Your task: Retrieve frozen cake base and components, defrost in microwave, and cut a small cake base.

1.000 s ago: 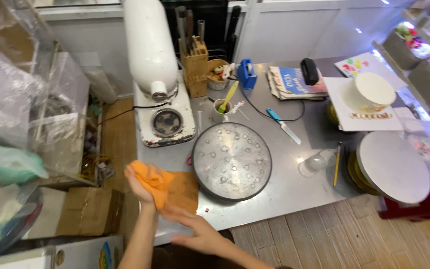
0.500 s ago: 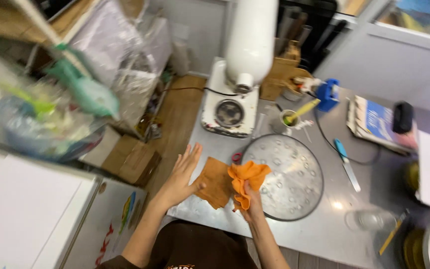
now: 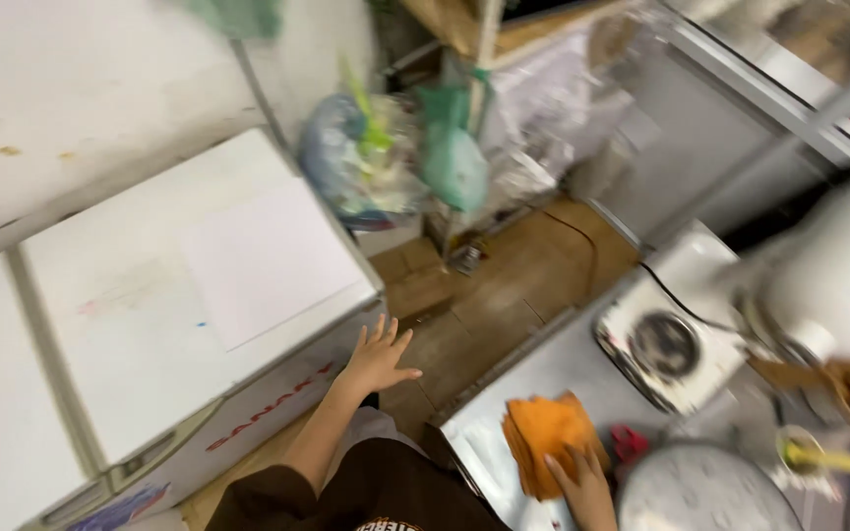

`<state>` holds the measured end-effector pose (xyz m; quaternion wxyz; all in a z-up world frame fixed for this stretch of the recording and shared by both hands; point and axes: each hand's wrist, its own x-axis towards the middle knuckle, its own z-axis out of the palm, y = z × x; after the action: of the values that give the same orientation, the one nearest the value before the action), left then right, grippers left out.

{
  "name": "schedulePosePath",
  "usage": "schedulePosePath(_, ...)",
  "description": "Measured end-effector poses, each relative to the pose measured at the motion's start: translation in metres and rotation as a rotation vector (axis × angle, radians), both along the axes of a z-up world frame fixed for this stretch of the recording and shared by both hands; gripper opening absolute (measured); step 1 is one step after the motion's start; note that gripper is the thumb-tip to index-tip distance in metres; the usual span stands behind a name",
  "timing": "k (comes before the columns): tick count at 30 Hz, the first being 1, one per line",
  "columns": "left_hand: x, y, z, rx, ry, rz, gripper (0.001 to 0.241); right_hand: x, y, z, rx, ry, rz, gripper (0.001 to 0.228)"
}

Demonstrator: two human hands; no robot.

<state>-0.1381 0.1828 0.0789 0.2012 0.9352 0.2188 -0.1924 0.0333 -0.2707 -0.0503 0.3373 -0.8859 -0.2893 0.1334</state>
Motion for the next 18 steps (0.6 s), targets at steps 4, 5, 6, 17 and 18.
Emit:
schedulePosePath(4,-0.016,0.085,-0.044,0.071,0.018,0.198,0.1,0.032,0.014,-0.096,-0.299,0.035,0.001,0.078)
schedulePosePath(5,-0.019,0.105,-0.053,0.155,-0.012,0.253,0.102,0.038,0.026,-0.109,-0.361,0.071,0.001,0.08)
schedulePosePath(6,-0.027,0.117,-0.049,0.16,-0.01,0.271,0.102,0.039,0.05,-0.102,-0.357,0.069,0.019,0.08)
schedulePosePath(17,-0.056,0.175,-0.03,0.115,0.018,0.311,0.082,-0.001,0.317,0.083,-0.483,0.305,0.251,0.078)
schedulePosePath(18,-0.055,0.181,-0.022,0.117,0.016,0.291,0.082,-0.002,0.328,0.09,-0.477,0.309,0.232,0.078)
